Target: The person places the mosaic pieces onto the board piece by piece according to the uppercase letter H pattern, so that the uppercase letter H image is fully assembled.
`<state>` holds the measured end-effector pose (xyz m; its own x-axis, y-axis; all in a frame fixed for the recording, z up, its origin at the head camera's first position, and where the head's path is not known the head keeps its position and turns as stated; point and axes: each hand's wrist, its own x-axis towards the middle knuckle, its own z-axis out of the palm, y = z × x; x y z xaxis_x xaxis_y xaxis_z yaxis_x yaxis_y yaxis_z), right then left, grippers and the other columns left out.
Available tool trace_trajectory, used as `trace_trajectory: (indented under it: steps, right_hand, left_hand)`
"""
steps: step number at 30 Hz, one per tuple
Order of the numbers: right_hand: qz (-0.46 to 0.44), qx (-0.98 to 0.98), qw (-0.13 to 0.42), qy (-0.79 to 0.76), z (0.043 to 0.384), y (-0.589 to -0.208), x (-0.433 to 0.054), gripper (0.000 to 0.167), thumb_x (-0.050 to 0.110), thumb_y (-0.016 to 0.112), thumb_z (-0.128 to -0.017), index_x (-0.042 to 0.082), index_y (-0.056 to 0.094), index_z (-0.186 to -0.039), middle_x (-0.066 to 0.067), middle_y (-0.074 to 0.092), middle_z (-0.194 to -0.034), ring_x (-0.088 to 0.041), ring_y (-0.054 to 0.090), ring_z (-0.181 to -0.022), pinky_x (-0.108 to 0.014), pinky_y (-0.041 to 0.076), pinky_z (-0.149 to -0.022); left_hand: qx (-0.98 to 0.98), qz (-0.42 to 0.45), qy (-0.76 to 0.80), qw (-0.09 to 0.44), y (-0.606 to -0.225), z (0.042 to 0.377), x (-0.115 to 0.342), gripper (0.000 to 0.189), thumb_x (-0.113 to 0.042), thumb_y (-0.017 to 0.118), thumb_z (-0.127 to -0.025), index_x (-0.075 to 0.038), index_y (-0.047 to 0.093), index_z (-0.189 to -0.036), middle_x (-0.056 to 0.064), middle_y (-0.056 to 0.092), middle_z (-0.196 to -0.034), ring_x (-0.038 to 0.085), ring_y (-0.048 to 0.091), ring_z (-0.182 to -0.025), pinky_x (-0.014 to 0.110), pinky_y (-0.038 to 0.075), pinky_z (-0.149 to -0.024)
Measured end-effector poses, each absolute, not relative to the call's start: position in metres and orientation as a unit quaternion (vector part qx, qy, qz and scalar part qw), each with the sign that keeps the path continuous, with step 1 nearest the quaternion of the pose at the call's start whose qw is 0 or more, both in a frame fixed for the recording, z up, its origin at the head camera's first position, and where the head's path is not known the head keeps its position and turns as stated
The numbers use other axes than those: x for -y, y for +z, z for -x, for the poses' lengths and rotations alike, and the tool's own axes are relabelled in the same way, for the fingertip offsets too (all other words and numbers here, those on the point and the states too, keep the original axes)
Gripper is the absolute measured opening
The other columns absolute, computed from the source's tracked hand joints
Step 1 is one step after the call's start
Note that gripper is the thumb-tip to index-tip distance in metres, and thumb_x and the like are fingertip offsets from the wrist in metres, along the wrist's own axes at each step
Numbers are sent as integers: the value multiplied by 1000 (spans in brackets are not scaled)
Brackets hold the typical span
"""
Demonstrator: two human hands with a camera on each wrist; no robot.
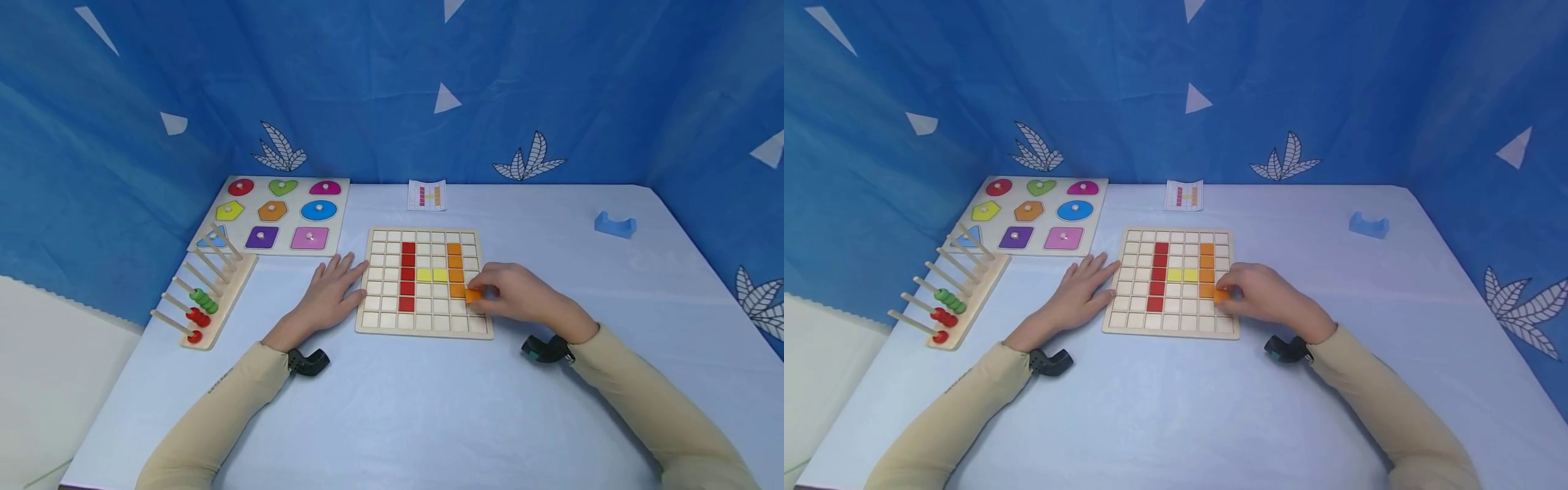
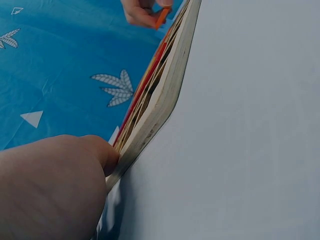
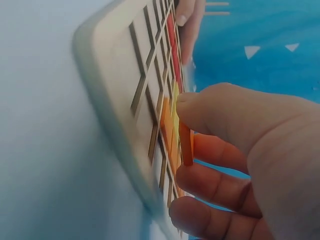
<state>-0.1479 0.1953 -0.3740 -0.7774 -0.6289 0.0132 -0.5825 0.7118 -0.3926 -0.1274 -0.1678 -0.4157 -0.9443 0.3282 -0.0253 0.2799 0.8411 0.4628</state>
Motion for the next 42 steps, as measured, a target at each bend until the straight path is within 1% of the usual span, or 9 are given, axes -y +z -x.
trace_trajectory:
  steps: [8,16,26,42]
  right_hand:
    - [351,-914,60,-193,150,-374,-180,26,27,83,-84,11,80,-104,4,66,-82,-10,50,-70,-22,41,-62]
    - [360,-910,58,-196,149,-376,-172,29,29,85,-83,10,80,-104,4,67,-82,-8,49,-68,-21,42,-61]
    - [371,-905,62,-199,148,-381,-173,25,27,83,-85,11,80,-104,6,62,-80,-6,46,-67,-20,40,-59]
    - [378,-904,48,-195,145,-382,-173,22,22,83,-83,11,80,-102,3,62,-80,-6,45,-67,-21,40,-59]
  left_hand:
    - [-958,-158,233,55,-415,127,168,63,-35,51,-101,-12,38,-158,20,24,-169,44,11,-159,67,5,-125]
    - [-958,-157,233,57,-415,128,168,63,-35,51,-101,-12,38,-158,20,23,-169,44,10,-159,66,5,-125]
    - [-958,-157,232,57,-415,128,168,63,-35,51,-101,-12,38,-159,19,23,-169,43,10,-159,66,5,-125]
    - [-958,-163,232,49,-415,128,168,63,-35,51,-101,-12,39,-158,20,25,-168,44,12,-158,67,6,-125]
